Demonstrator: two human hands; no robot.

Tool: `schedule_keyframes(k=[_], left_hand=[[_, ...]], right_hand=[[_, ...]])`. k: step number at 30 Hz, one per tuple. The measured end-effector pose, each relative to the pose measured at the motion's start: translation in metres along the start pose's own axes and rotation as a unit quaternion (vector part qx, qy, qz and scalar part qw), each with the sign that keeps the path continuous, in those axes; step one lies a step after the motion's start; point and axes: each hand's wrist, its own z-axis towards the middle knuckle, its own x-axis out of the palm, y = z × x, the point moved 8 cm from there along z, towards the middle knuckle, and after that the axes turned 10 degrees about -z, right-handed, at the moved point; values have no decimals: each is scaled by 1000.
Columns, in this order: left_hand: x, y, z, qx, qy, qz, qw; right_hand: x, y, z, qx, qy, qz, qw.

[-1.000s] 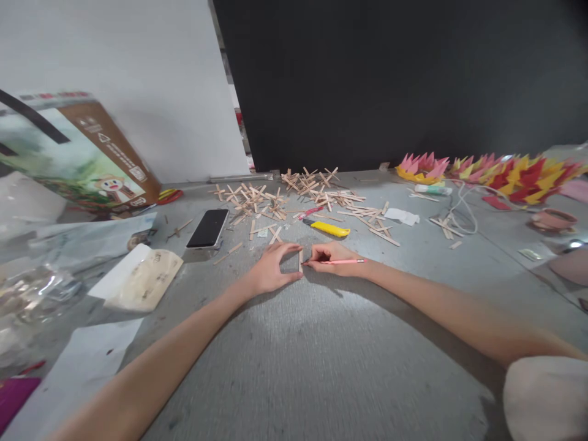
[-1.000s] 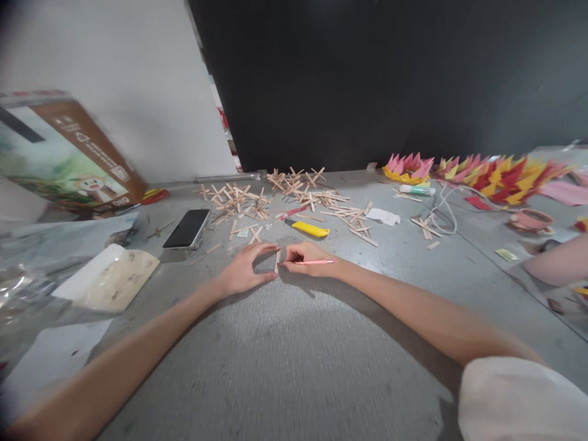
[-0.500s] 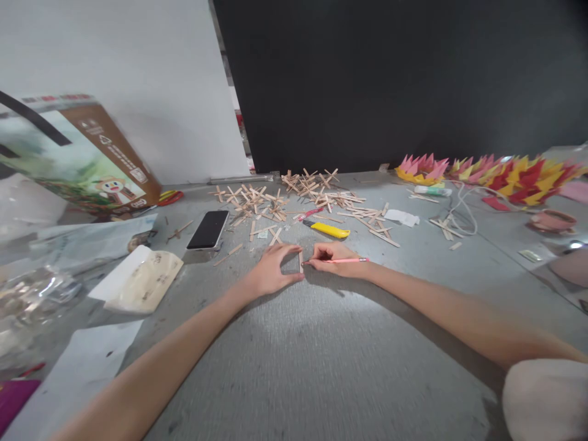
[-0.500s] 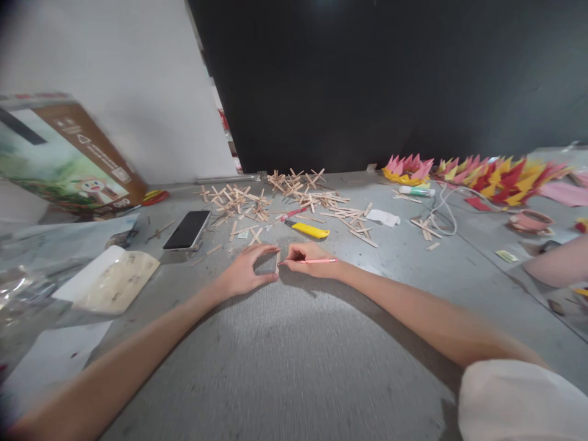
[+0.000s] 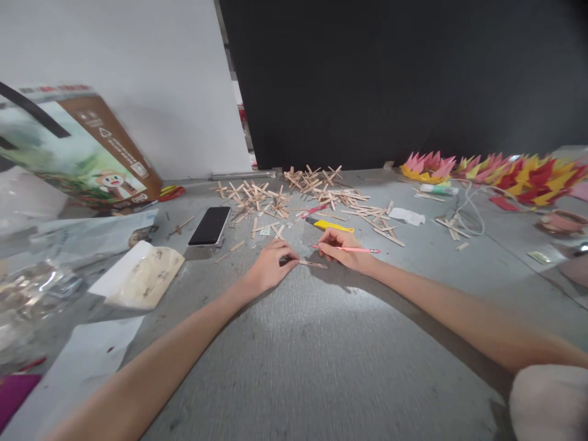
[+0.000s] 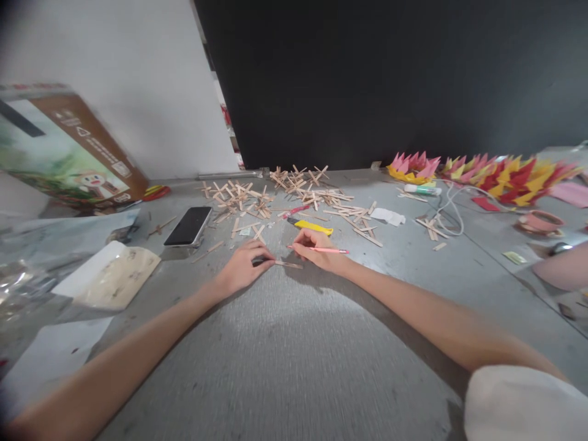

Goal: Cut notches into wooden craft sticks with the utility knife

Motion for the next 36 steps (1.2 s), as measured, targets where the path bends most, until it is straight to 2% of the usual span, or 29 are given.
schedule_keyframes(k=[7, 12, 23, 29, 36], left_hand=[[0, 3, 0, -18, 0, -3, 1000], [0, 4, 1, -29, 5, -16, 999], [0, 3, 2, -32, 15, -27, 999], [0, 4, 1, -28, 12, -31, 999], [1, 4, 1, -28, 10, -33, 999]], right_hand=[[12, 7, -5, -21, 78, 6, 997], [17, 4, -4, -24, 104, 4, 994], [17, 5, -6, -32, 111, -20, 993], [17, 1, -2, -53, 85, -53, 994], [22, -2, -3, -67, 100, -72, 990]])
